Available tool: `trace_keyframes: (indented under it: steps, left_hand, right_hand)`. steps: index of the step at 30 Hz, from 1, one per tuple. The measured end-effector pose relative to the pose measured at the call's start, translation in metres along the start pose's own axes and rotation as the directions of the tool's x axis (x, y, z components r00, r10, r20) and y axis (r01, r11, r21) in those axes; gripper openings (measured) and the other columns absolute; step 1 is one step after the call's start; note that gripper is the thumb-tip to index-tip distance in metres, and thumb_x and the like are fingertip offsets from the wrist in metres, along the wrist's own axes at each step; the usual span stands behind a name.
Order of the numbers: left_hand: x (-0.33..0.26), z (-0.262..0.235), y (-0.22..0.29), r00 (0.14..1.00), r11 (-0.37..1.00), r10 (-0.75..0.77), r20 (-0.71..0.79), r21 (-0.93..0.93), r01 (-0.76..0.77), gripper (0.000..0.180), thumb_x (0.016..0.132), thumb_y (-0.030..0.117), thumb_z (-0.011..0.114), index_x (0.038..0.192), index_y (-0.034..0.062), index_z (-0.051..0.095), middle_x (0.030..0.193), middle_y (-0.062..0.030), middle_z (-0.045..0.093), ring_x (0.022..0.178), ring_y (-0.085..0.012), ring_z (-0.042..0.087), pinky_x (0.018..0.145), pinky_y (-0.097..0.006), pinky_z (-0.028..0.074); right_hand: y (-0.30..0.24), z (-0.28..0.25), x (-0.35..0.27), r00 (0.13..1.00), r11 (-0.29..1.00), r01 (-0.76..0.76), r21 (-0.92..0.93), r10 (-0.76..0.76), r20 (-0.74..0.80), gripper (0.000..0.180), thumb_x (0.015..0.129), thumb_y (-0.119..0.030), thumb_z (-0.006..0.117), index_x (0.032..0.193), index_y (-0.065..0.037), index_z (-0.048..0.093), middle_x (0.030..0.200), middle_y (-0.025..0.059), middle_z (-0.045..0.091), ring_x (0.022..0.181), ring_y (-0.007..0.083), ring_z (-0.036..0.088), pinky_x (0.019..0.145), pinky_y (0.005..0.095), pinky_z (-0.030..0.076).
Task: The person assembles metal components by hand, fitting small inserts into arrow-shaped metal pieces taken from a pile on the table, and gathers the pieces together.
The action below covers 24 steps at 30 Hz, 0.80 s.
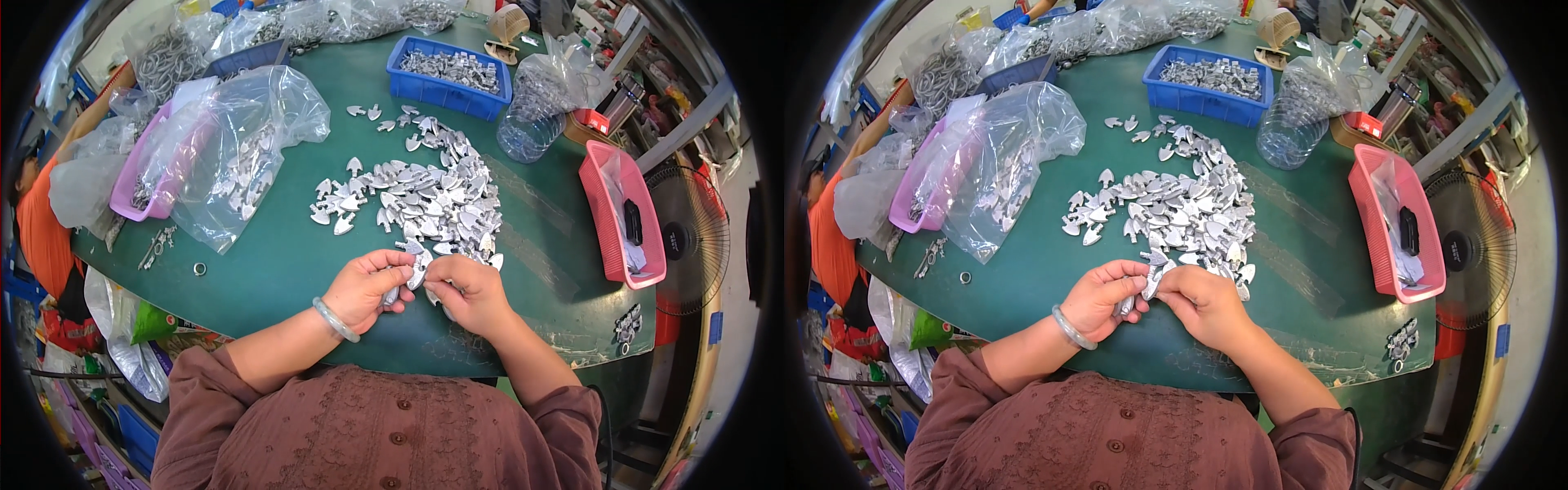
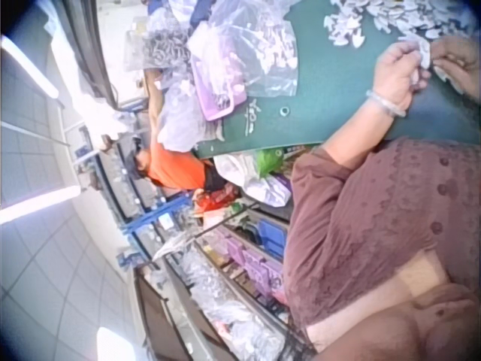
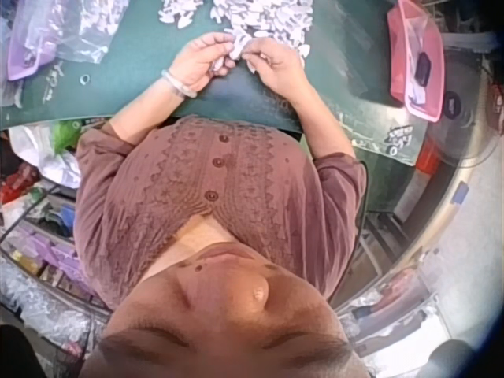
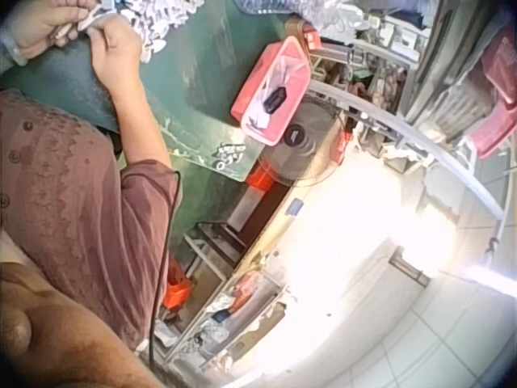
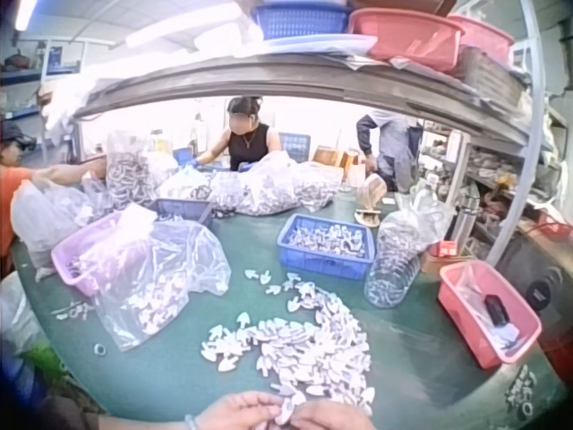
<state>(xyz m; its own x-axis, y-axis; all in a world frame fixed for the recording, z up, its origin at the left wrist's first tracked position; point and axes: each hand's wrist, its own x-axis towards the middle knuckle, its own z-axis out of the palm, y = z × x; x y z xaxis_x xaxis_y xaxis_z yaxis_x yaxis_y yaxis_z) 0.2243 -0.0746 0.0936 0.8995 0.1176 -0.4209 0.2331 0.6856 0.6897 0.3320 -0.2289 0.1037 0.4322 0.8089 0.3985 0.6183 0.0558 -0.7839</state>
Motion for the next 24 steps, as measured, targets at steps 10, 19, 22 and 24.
trace_keyframes:
  steps: [10,19,22,24]
  left_hand:
    - [-0.003,0.004,0.0,1.0,1.0,-0.025,0.013,-0.008,0.025,0.021,0.085,0.012,0.055,0.103,0.0013,0.053,0.092,-0.0101,0.061,0.075,-0.0166,0.062,0.062,-0.027,0.052]
    - [0.0,0.004,-0.004,1.0,1.0,-0.016,0.023,-0.012,0.016,0.023,0.086,0.01,0.052,0.107,0.0013,0.053,0.092,-0.0101,0.061,0.076,-0.018,0.061,0.062,-0.029,0.052]
    - [0.002,0.003,-0.007,0.999,1.0,-0.008,0.039,0.0,0.008,0.023,0.087,0.01,0.051,0.109,0.0021,0.053,0.092,-0.0091,0.061,0.074,-0.0166,0.06,0.062,-0.028,0.051]
    - [0.004,0.001,-0.008,0.999,1.0,-0.008,0.047,0.0,0.008,0.023,0.088,0.011,0.05,0.109,0.0024,0.053,0.091,-0.0086,0.061,0.073,-0.0157,0.06,0.061,-0.027,0.05]
  right_hand:
    - [0.01,0.0,-0.002,0.875,0.629,-0.445,0.638,0.459,0.158,0.011,0.08,0.002,0.057,0.091,0.002,0.055,0.083,0.0055,0.059,0.074,0.0129,0.06,0.068,0.0249,0.05]
    - [0.012,0.002,-0.003,0.885,0.657,-0.434,0.616,0.437,0.158,0.011,0.081,0.002,0.055,0.092,0.001,0.055,0.084,0.003,0.058,0.073,0.0092,0.057,0.066,0.0225,0.047]
    - [0.015,0.006,-0.006,0.924,0.758,-0.361,0.544,0.37,0.097,0.013,0.081,0.002,0.056,0.095,0.0,0.056,0.085,0.0031,0.059,0.075,0.0084,0.057,0.067,0.0219,0.046]
    - [0.01,0.006,-0.005,0.934,0.785,-0.341,0.518,0.345,0.093,0.014,0.081,0.001,0.055,0.096,0.0,0.056,0.086,0.0036,0.06,0.076,0.0085,0.057,0.067,0.0218,0.046]
